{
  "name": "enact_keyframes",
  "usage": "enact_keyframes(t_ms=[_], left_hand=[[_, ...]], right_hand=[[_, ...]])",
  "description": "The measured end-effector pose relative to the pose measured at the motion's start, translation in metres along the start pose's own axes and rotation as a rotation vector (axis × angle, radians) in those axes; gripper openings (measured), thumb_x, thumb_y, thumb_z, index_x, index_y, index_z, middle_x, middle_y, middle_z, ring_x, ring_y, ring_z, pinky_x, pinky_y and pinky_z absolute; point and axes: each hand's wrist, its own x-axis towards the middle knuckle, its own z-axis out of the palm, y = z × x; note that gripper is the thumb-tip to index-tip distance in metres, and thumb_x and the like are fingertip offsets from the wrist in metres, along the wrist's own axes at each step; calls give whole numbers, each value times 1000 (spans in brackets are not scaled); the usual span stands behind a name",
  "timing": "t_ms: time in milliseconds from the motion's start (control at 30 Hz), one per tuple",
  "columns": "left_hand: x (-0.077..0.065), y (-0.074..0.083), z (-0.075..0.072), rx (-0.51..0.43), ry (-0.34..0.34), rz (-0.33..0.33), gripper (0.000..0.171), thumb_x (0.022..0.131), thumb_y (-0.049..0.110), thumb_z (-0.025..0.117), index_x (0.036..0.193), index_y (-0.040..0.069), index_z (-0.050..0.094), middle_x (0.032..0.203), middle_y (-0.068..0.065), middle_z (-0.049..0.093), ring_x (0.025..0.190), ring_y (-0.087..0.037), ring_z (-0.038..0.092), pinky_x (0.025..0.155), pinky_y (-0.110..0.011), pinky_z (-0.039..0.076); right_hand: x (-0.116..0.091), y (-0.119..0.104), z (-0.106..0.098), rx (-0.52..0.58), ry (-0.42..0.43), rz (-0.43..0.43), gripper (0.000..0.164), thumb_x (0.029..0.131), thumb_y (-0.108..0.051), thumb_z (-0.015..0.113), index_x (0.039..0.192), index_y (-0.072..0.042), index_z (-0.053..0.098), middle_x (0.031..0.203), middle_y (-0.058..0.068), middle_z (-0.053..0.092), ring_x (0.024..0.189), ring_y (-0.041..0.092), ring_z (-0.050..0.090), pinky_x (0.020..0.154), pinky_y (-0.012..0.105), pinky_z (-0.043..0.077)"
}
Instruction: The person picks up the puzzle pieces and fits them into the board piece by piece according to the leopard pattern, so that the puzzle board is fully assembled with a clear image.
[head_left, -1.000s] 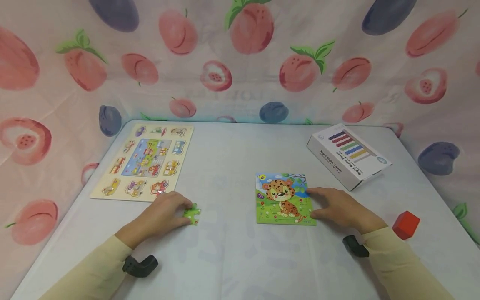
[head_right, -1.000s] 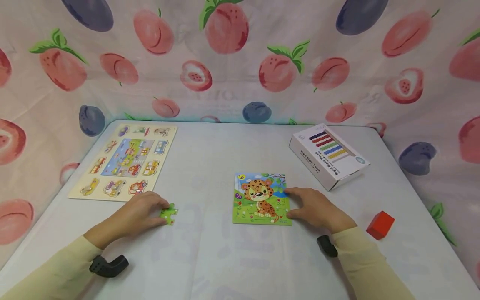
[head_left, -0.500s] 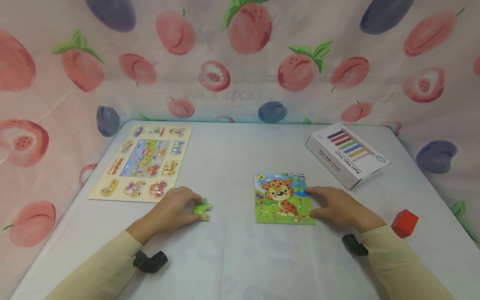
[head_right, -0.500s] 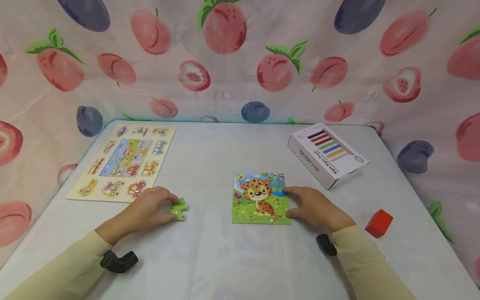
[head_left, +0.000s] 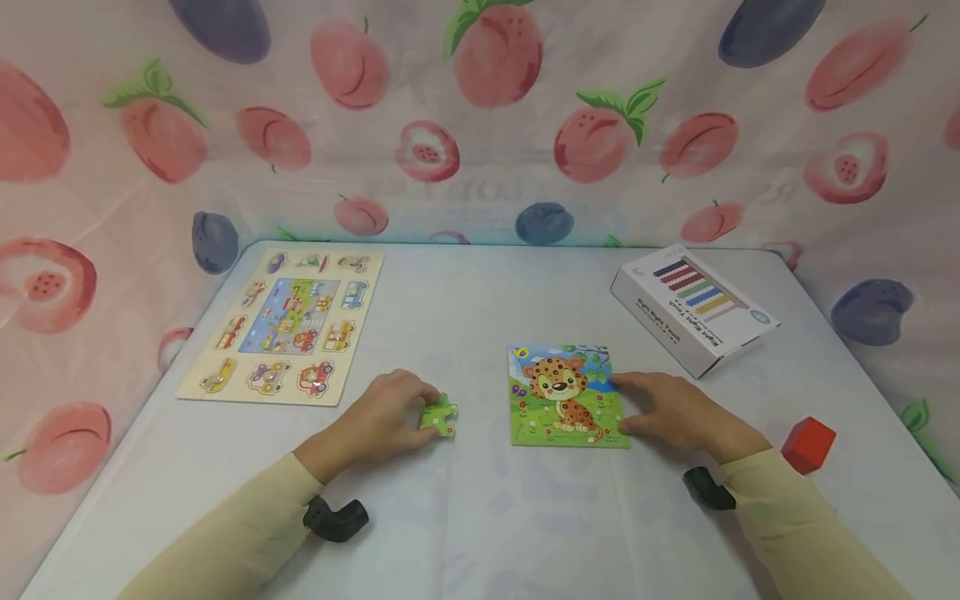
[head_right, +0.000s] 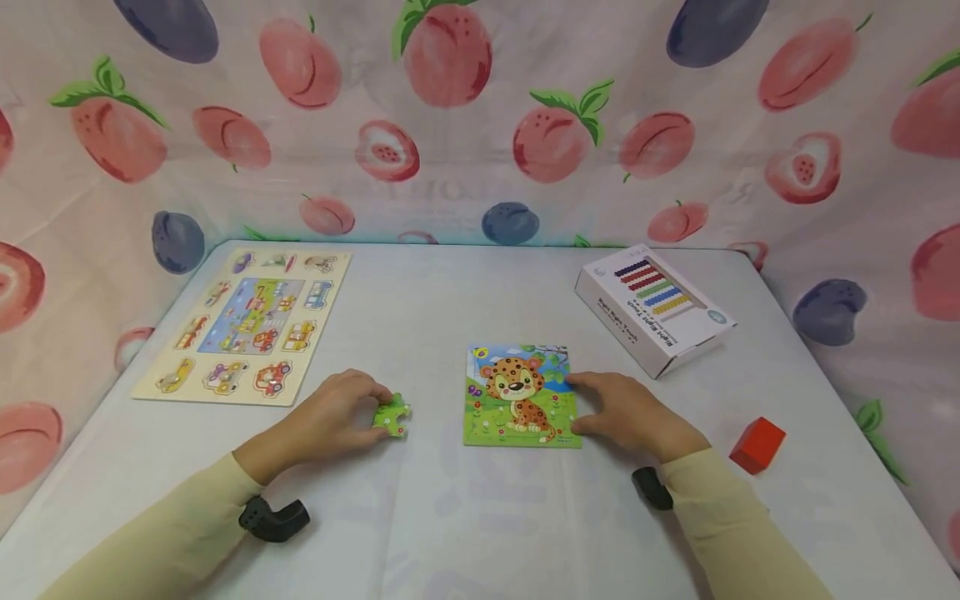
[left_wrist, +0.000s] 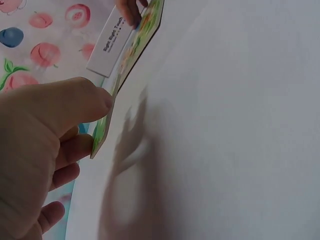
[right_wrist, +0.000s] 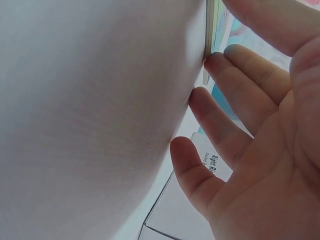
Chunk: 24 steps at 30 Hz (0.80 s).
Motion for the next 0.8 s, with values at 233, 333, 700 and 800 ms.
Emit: enact_keyframes(t_ms=[233,333,700,800], left_hand=[[12,14,11,10,11,62,38,77,23,86,107,6,71,98,2,67,96,-16,58,89,-40,46],[17,21,15,5,7,50,38,76,23,86,106,5,72,98,1,67,96,-16,58,89,-39,45],[37,45,33,-18,-6,30,40,78,27,85,109,4,72,100,-1,70,100,-19,59,92,-40,45],[41,50,37,-12,-16,41,39,79,27,83,109,4,72,101,-2,70,101,-19,59,93,-40,45]], right_hand=[[0,0,0,4,1,-7,72,83,-28,82,144,-4,52,147,26,46,137,49,36,108,63,30],[0,0,0,6,0,-6,72,83,-28,82,144,-4,52,147,26,46,137,49,36,108,63,30],[0,0,-1,18,-17,10,73,83,-30,82,145,-5,51,148,26,45,137,49,35,108,64,30],[0,0,-1,16,-18,8,73,83,-30,82,145,-5,51,148,26,45,137,49,35,108,64,30]])
